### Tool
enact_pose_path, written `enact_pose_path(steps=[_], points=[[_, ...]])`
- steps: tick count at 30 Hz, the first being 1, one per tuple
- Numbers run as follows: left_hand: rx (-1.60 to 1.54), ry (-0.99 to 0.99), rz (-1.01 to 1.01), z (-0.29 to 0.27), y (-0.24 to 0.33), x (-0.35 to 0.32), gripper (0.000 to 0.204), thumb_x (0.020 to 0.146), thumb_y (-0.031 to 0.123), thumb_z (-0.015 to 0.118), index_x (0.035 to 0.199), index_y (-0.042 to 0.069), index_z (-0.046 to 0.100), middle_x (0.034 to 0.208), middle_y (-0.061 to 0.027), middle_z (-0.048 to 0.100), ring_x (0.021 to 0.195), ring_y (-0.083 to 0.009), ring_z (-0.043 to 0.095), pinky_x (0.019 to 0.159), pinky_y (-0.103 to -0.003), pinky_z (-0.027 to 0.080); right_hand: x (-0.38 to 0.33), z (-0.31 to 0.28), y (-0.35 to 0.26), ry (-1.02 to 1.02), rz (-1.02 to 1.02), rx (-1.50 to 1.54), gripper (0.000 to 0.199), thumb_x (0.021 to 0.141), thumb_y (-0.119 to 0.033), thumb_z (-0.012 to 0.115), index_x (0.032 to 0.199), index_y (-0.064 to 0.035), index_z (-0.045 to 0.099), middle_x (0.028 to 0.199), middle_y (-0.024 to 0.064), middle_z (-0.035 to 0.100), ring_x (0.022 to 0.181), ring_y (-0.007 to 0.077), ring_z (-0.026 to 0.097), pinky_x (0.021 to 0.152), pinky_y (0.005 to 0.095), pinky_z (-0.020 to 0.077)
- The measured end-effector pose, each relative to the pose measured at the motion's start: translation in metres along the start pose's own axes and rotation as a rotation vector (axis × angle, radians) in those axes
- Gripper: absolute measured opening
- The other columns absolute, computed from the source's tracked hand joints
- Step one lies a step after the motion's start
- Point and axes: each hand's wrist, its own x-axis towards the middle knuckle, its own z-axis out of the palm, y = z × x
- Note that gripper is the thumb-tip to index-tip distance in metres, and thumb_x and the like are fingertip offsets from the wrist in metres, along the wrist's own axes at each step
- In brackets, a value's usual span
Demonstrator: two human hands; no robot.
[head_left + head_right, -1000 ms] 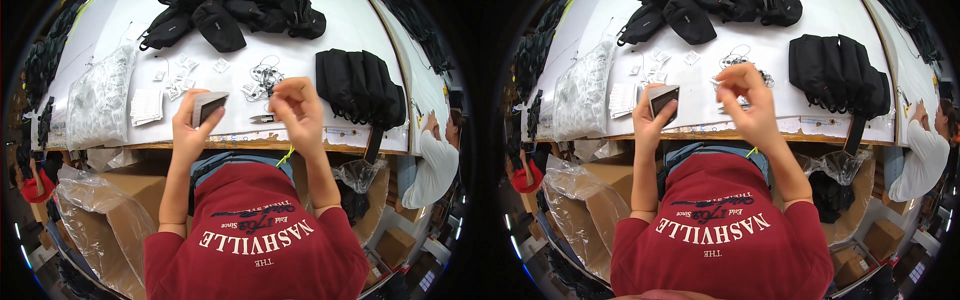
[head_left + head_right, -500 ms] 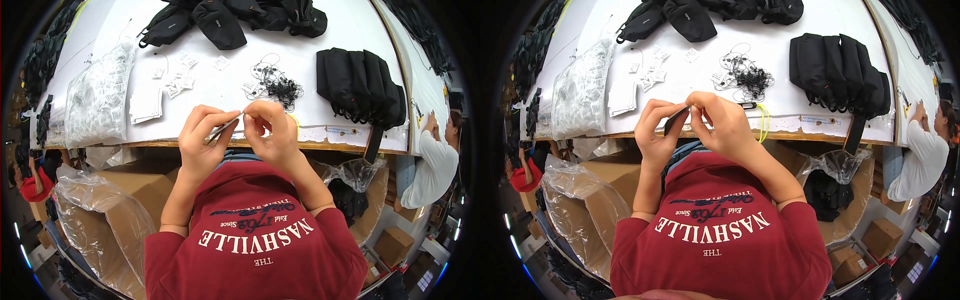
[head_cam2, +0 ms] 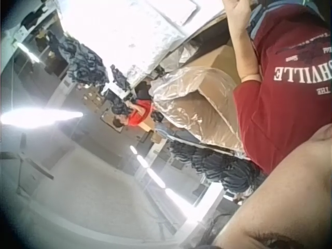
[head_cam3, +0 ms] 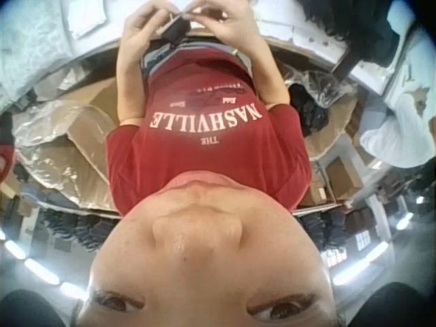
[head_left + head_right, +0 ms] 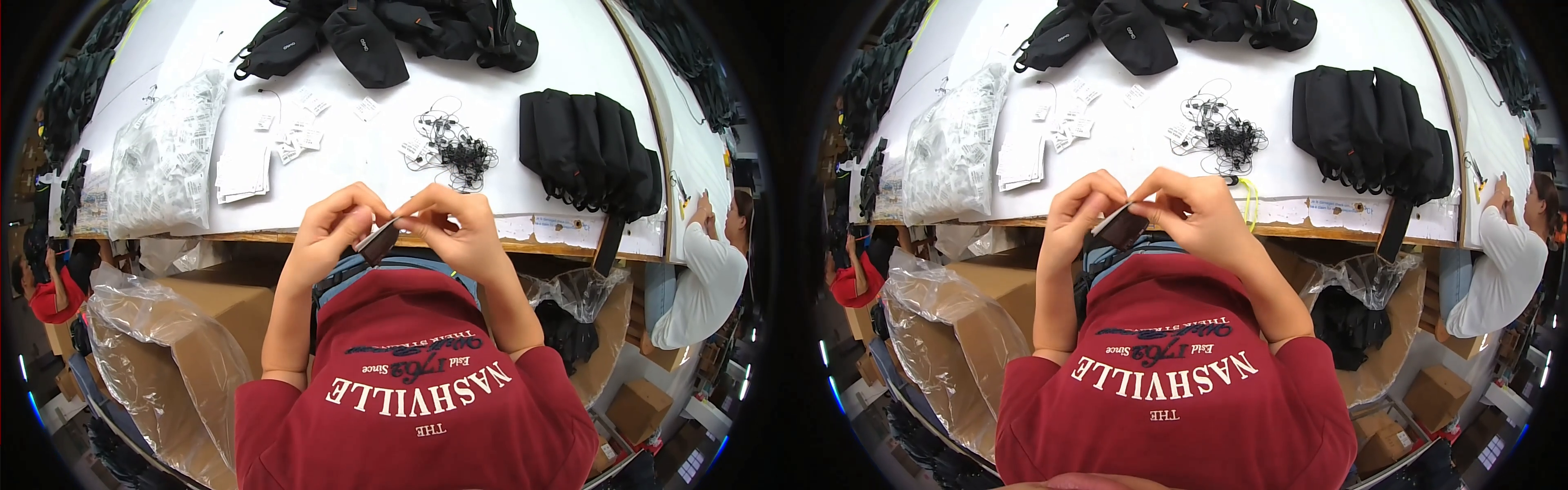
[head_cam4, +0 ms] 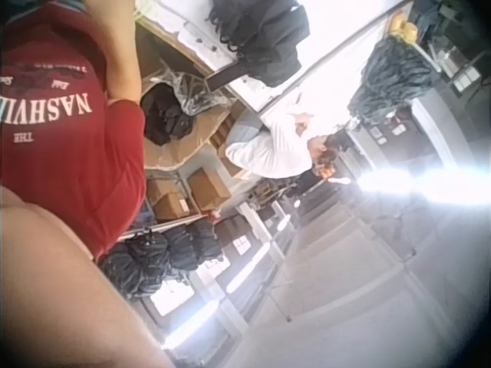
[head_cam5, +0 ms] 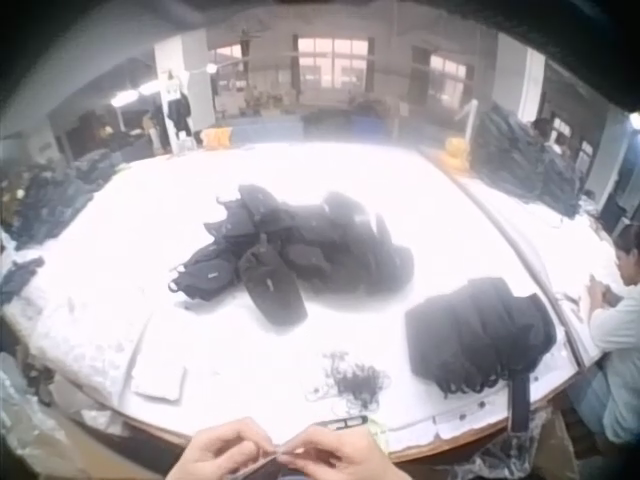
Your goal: Insert informational cards into black zippered pouches and organize them on a workspace.
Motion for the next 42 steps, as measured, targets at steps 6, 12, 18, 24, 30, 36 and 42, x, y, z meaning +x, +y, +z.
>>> enact_pose_path(steps=[6,12,18,24,30,36,42], points=[[0.033,-0.026,-0.018,0.000,-0.016,0.005,0.008,0.093,0.009,0.056,0.095,0.001,0.056,0.087,0.0004,0.054,0.079,-0.0044,0.051,0.071,-0.020,0.042,0.000,0.000,0.008,0.000,-0.046,-0.179,0.009,0.077,-0.003,0.072,0.084,-0.0051,0.066,0.053,-0.0021,0.050,0.046,0.0035,0.040,0.044,0.0210,0.0296],[0.002,-0.058,-0.039,0.000,-0.025,0.015,0.009,0.091,0.010,0.058,0.091,0.002,0.058,0.083,0.0010,0.054,0.072,-0.0026,0.049,0.063,-0.019,0.040,-0.002,-0.007,0.014,-0.075,0.035,-0.237,0.009,0.082,-0.011,0.069,0.085,-0.0052,0.063,0.052,0.0015,0.049,0.045,0.0088,0.043,0.044,0.0238,0.0331],[-0.112,0.042,0.038,-0.009,-0.024,0.058,0.011,0.090,0.011,0.057,0.086,0.001,0.057,0.077,-0.0031,0.057,0.059,-0.0058,0.048,0.055,-0.021,0.039,0.006,-0.010,0.027,-0.099,0.406,0.376,0.014,0.092,-0.017,0.059,0.090,-0.0029,0.056,0.052,-0.0043,0.046,0.044,0.0025,0.039,0.042,0.0201,0.0276],[0.240,0.559,0.124,-0.088,-0.070,0.170,0.042,0.081,0.016,0.069,0.115,-0.001,0.051,0.112,-0.0123,0.057,0.084,-0.0137,0.060,0.072,-0.026,0.048,0.005,-0.013,0.035,-0.014,0.389,0.452,0.012,0.091,-0.014,0.058,0.089,-0.0030,0.056,0.051,-0.0033,0.047,0.042,0.0030,0.040,0.039,0.0189,0.0281],[0.115,0.724,-0.132,-0.123,-0.071,0.228,0.061,0.068,0.011,0.078,0.119,-0.002,0.048,0.097,-0.0119,0.062,0.066,-0.0132,0.059,0.061,-0.027,0.050,-0.015,-0.024,0.045,0.047,0.434,0.526,0.012,0.091,-0.015,0.056,0.085,-0.0050,0.055,0.051,-0.0016,0.047,0.041,0.0039,0.042,0.037,0.0185,0.0259],[0.529,0.329,0.234,-0.110,-0.061,0.174,0.029,0.073,0.000,0.066,0.101,0.007,0.066,0.096,-0.0036,0.068,0.074,-0.0128,0.060,0.072,-0.026,0.047,-0.023,-0.039,0.047,0.074,0.458,0.473,0.015,0.090,-0.018,0.056,0.084,-0.0031,0.056,0.053,-0.0026,0.047,0.041,0.0043,0.043,0.037,0.0184,0.0282],[1.008,0.154,0.126,-0.081,-0.062,0.078,0.051,0.067,-0.010,0.050,0.105,0.019,0.068,0.135,-0.0028,0.050,0.119,-0.0299,0.040,0.100,-0.038,0.032,-0.023,-0.045,0.054,0.078,0.456,0.474,0.016,0.089,-0.017,0.060,0.088,-0.0013,0.059,0.054,-0.0025,0.050,0.043,0.0023,0.042,0.038,0.0177,0.0271]])
